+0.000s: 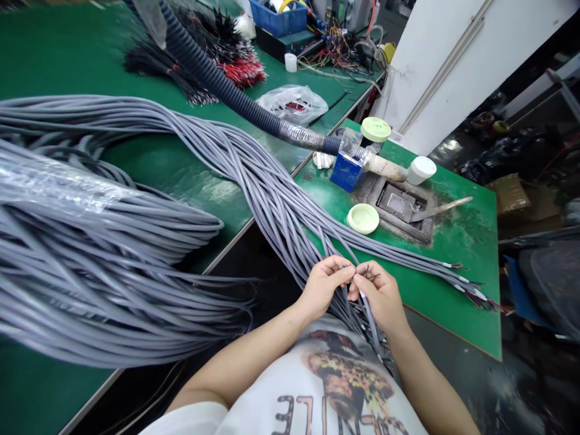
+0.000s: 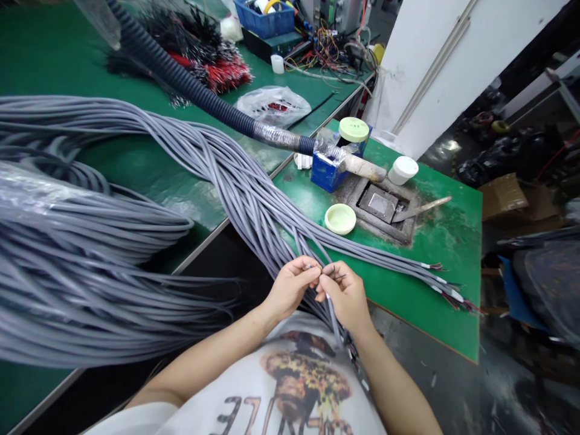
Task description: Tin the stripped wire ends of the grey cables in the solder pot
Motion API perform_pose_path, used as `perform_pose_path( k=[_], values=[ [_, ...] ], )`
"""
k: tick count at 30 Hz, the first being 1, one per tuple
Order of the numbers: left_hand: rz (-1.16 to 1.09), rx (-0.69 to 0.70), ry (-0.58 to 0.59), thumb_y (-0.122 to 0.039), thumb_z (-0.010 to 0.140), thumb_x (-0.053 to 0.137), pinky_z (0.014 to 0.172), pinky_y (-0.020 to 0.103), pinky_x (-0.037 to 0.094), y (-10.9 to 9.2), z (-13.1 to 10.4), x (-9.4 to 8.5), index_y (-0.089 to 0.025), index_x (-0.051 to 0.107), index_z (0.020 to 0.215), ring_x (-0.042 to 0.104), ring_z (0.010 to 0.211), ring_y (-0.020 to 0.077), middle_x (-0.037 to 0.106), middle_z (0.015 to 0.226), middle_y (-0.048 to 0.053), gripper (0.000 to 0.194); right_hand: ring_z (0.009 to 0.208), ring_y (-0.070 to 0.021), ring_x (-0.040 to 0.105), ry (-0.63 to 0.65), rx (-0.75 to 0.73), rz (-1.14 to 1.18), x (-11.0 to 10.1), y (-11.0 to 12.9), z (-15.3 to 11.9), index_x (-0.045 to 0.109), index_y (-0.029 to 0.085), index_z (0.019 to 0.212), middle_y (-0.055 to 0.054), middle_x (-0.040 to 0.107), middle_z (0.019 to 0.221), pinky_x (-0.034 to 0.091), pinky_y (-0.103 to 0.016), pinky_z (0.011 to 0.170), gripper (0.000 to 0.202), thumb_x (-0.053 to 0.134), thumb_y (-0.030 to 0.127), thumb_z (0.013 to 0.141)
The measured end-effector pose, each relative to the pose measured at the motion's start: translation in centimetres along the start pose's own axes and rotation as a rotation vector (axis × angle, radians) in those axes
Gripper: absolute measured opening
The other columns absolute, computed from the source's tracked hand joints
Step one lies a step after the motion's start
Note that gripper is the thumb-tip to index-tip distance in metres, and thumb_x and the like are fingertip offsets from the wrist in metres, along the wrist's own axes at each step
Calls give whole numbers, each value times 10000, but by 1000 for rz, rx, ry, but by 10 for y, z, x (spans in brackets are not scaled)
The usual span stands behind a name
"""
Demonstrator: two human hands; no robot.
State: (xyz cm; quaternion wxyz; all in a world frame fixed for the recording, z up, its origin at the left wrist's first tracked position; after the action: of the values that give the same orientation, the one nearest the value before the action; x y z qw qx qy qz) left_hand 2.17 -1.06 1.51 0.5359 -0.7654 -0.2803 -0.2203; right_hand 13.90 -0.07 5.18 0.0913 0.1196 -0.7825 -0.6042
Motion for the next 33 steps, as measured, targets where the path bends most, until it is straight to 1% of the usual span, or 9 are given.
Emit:
perform_pose_path(
  k=[2, 4, 10, 13, 16, 18, 24, 28, 33],
  values=[
    [2, 11, 4, -287, 686, 779, 552, 182, 403, 2, 0, 0, -145, 640, 747, 495, 529, 57, 597, 597, -35, 207, 510, -95, 585, -34, -27, -70, -2, 4, 0, 577, 181, 797, 29, 627, 621, 468, -215, 525, 104, 597, 267, 851],
    [1, 4, 8, -287, 685, 779, 549, 181, 402, 4, 0, 1, -144, 638, 743, 498, 526, 57, 598, 589, -35, 209, 478, -93, 560, -35, -20, -64, -3, 5, 0, 574, 182, 769, 40, 599, 570, 456, -215, 509, 116, 589, 262, 852],
    [-62, -76, 55, -329, 660, 792, 531, 188, 408, 4, -2, 8, -131, 681, 834, 513, 518, 64, 620, 610, -8, 286, 422, -96, 523, 39, 89, 162, -7, -4, 3, 546, 187, 755, 63, 547, 493, 457, -228, 495, 147, 611, 294, 833],
    [-78, -74, 78, -339, 658, 792, 508, 188, 400, 3, -2, 9, -137, 676, 823, 497, 498, 65, 598, 565, -21, 285, 410, -100, 521, 85, 111, 221, -7, -6, 4, 543, 185, 743, 62, 545, 469, 463, -235, 497, 159, 620, 297, 825],
    [-78, -67, 88, -335, 656, 793, 489, 190, 393, 4, -1, 9, -144, 655, 798, 486, 481, 67, 577, 537, -33, 275, 406, -96, 518, 104, 116, 227, -7, -6, 4, 546, 184, 736, 61, 551, 470, 459, -228, 488, 154, 619, 287, 825],
    [-87, -61, 85, -327, 664, 790, 486, 188, 389, 5, 0, 9, -145, 635, 786, 483, 475, 65, 575, 537, -38, 268, 415, -94, 529, 82, 96, 187, -7, -4, 4, 552, 183, 742, 56, 564, 487, 439, -213, 469, 149, 616, 285, 831],
    [-130, -61, 67, -329, 712, 759, 504, 190, 393, 10, 2, 11, -151, 594, 784, 509, 486, 67, 602, 579, -31, 253, 442, -82, 545, -83, -62, 26, -10, 2, 1, 582, 183, 786, 36, 623, 578, 425, -194, 455, 152, 607, 313, 861],
    [-88, -25, 61, -334, 724, 749, 522, 186, 395, 11, 3, 9, -148, 596, 784, 519, 504, 64, 615, 601, -25, 248, 432, -80, 540, -75, -41, 45, -10, 0, 1, 577, 187, 790, 44, 617, 570, 419, -193, 449, 153, 606, 315, 868],
    [66, 93, 59, -317, 733, 746, 534, 178, 412, 5, 6, 5, -145, 617, 787, 517, 519, 59, 602, 608, -32, 222, 427, -85, 529, -39, -37, 37, -10, -1, 2, 574, 188, 784, 53, 596, 545, 424, -207, 464, 150, 606, 308, 868]
  ],
)
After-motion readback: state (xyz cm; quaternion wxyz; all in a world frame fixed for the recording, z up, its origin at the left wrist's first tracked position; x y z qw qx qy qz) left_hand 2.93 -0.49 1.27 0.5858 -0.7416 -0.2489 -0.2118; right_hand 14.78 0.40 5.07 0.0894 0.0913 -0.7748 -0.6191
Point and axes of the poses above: each hand's wrist, its own z-axis towards the middle knuckle, its own x-axis out of the palm, y = z × x, the point moved 4 cm from there along z, towards the middle knuckle
